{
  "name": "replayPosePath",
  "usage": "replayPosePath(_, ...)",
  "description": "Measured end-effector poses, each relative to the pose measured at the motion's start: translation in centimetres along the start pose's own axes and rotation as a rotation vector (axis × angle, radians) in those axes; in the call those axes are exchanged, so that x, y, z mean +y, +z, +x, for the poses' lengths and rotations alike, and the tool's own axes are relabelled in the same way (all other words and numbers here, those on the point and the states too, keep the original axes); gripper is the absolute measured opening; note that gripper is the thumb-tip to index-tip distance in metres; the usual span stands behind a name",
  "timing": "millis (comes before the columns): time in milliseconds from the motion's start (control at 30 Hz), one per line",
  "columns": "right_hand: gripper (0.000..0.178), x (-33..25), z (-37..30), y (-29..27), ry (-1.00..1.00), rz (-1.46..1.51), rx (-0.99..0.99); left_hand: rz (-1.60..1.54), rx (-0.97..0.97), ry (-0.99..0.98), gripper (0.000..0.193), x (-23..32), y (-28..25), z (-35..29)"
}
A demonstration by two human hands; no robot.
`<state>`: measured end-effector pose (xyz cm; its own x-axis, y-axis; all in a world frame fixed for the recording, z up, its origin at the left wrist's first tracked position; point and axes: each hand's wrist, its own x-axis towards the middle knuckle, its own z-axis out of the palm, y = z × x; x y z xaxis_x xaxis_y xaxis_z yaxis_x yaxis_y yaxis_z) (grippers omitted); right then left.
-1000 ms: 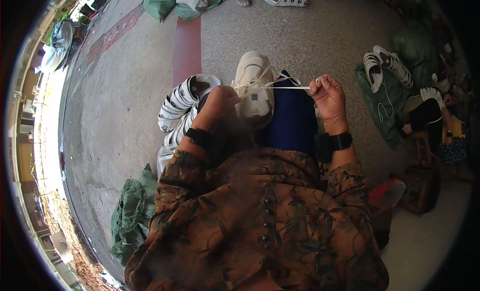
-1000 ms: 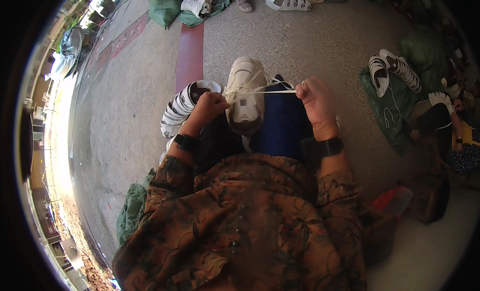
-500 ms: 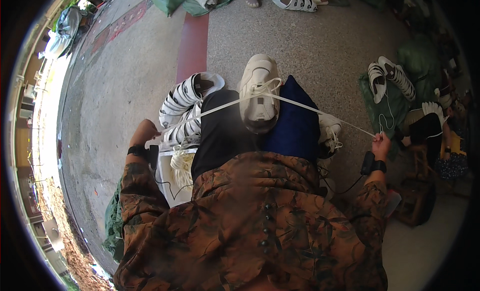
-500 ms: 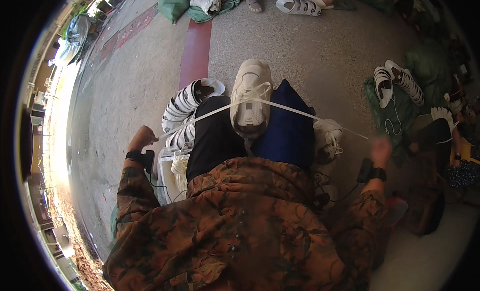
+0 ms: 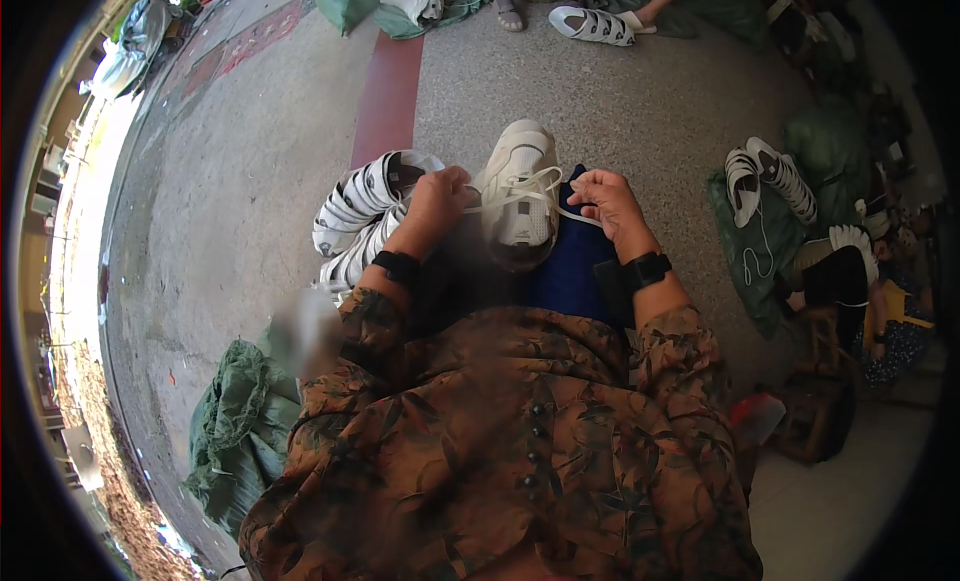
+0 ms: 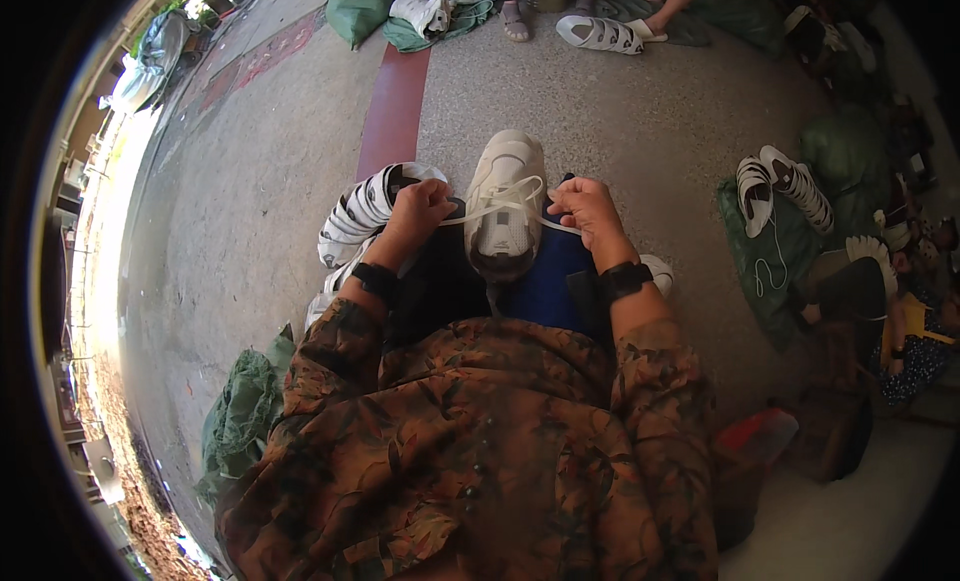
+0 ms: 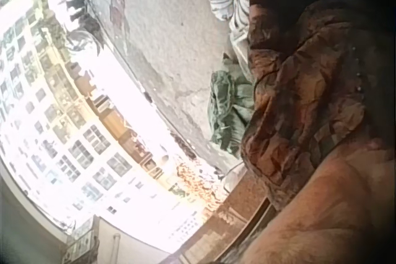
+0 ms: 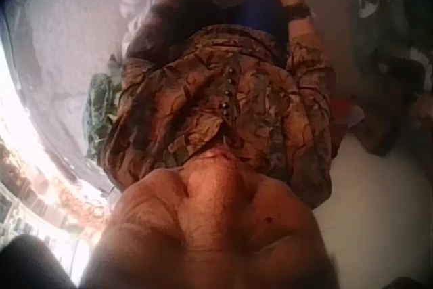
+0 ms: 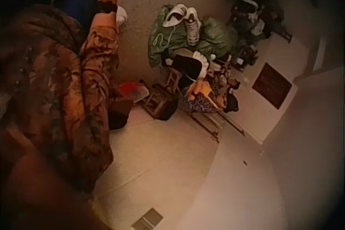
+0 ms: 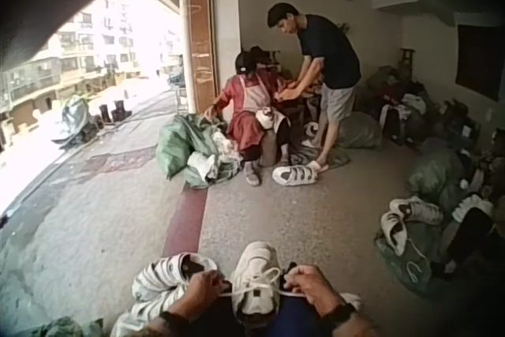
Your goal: The person sits on the floor and laces a white sneaker by hand, threading the laces through the eyelets and pulling them tight. They handle the laces and the shoe repeatedly, adjusting the fit and securing the laces.
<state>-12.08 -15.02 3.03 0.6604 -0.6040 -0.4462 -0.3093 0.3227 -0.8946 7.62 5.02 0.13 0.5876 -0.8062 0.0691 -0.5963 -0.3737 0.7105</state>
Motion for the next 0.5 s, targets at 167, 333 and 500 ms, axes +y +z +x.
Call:
replayPosePath(167,0.007,1.5,2.9,2.3,0.091,0.22,-0.009,-0.255,0.024,-0.041,0.019,2.6,2.8,0.3)
replayPosePath(333,0.009,2.0,2.9,2.4,-0.04,0.341,-0.195,-0.525,-0.024,-0.136,0.02,3.2,3.4,0.3)
replayPosePath(500,0.015,2.5,2.2,2.5,-0.051,0.303,-0.155,-0.304,-0.054,0.109,0.017,2.1,4.0,1.1)
